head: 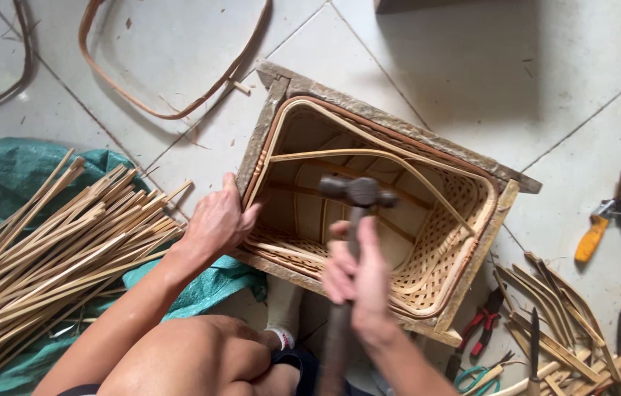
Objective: The person sits on the floor weaving a bamboo basket on a wooden mold, fitting curved bamboo ribs across the woven body and tapping them into place with a hammer. They trim excess bamboo with pliers and apply glue from a squeeze bottle along the rim.
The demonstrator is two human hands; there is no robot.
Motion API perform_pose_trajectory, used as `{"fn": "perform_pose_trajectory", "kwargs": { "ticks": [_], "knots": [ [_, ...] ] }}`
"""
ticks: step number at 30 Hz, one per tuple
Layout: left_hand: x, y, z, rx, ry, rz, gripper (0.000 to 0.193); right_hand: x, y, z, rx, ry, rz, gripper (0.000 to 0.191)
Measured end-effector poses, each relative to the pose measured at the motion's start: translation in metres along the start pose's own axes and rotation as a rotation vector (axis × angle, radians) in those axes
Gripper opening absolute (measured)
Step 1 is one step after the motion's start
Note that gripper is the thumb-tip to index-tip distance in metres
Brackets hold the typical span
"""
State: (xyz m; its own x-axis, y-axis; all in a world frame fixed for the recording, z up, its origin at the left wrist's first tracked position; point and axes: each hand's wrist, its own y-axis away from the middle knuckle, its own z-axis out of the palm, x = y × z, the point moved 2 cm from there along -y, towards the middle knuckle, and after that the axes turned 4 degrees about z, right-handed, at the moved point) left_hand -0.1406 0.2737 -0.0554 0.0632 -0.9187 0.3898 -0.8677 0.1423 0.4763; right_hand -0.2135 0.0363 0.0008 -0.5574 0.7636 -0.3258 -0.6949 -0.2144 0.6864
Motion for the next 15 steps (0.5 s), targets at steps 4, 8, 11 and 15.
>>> {"fn": "perform_pose_trajectory", "kwargs": {
  "ticks": [4, 8, 11, 15],
  "knots": [
    [-0.002, -0.002, 0.008, -0.062, -0.027, -0.013, 0.058, 0.044, -0.023, 0.01, 0.029, -0.114, 0.025, 0.051],
    [-0.004, -0.002, 0.014, 0.055, -0.04, 0.049, 0.052, 0.05, -0.038, 0.025, -0.043, 0.058, 0.056, 0.052],
    [-0.007, -0.001, 0.018, 0.032, -0.048, 0.007, 0.055, 0.049, -0.045, 0.024, -0.04, 0.04, 0.089, 0.051],
    [-0.005, -0.001, 0.015, 0.076, -0.029, 0.044, 0.054, 0.055, -0.051, 0.017, -0.071, 0.061, 0.105, 0.053]
  ]
}}
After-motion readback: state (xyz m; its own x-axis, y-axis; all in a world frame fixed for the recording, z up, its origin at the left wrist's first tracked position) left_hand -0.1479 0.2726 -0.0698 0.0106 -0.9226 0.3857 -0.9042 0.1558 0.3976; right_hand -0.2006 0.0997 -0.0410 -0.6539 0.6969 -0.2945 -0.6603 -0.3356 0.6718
